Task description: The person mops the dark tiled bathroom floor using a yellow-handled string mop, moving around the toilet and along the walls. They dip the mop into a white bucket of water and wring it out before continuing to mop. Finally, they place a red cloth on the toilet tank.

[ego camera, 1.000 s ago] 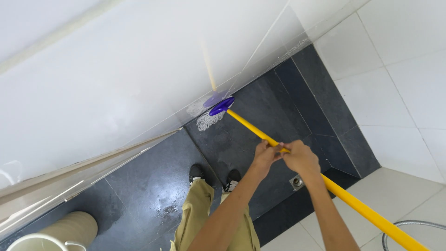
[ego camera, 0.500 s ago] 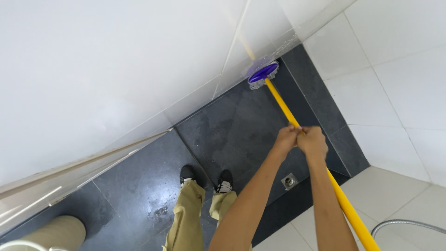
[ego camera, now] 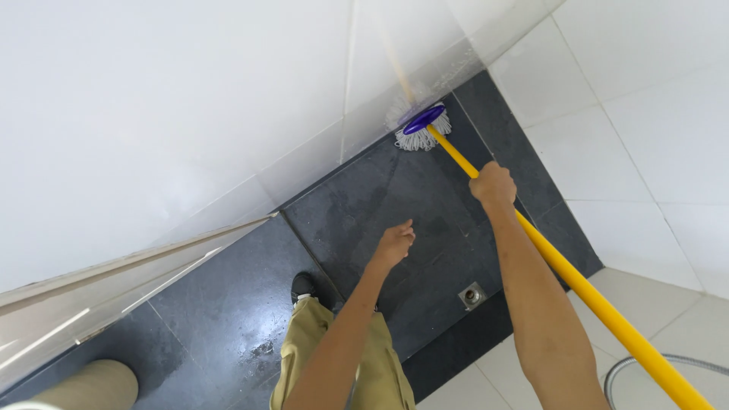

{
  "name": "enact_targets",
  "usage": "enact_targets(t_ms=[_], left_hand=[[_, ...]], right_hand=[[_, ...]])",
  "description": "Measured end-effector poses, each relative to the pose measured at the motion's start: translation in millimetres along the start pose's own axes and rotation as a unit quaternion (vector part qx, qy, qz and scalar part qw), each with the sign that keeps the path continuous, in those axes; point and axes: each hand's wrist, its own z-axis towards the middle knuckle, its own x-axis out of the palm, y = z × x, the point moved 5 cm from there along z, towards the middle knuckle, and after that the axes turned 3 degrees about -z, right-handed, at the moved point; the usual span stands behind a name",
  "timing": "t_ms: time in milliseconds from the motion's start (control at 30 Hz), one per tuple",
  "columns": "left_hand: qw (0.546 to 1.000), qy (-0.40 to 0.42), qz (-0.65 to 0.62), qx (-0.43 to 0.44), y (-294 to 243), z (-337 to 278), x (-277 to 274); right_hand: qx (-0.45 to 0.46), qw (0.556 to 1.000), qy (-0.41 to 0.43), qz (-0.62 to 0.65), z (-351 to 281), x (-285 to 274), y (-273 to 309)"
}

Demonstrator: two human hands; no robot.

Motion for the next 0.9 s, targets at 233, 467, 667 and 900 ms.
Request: enact_targets(t_ms=[233, 467, 667, 900], left_hand=[[0.989, -0.003, 0.118, 0.086, -109.0, -88.9, 21.8], [0.973, 0.07, 0.182, 0.123, -113.4, -108.6, 92.1], [0.957, 0.107, 0.241, 0.118, -89.1, -130.4, 111.3], [0.894, 0.098, 0.402, 0.17, -73.3, -146.9, 116.1]], right_hand=[[-0.069, 0.991, 0.038, -0.109, -62.5, -39.5, -23.0], [-0.108, 0.973, 0.105, -0.176, -107.9, -47.3, -79.2], [-0.136, 0.975, 0.101, -0.143, -154.1, -17.7, -116.0], [-0.198, 0.955, 0.144, -0.165, -203.0, -8.3, -110.7]])
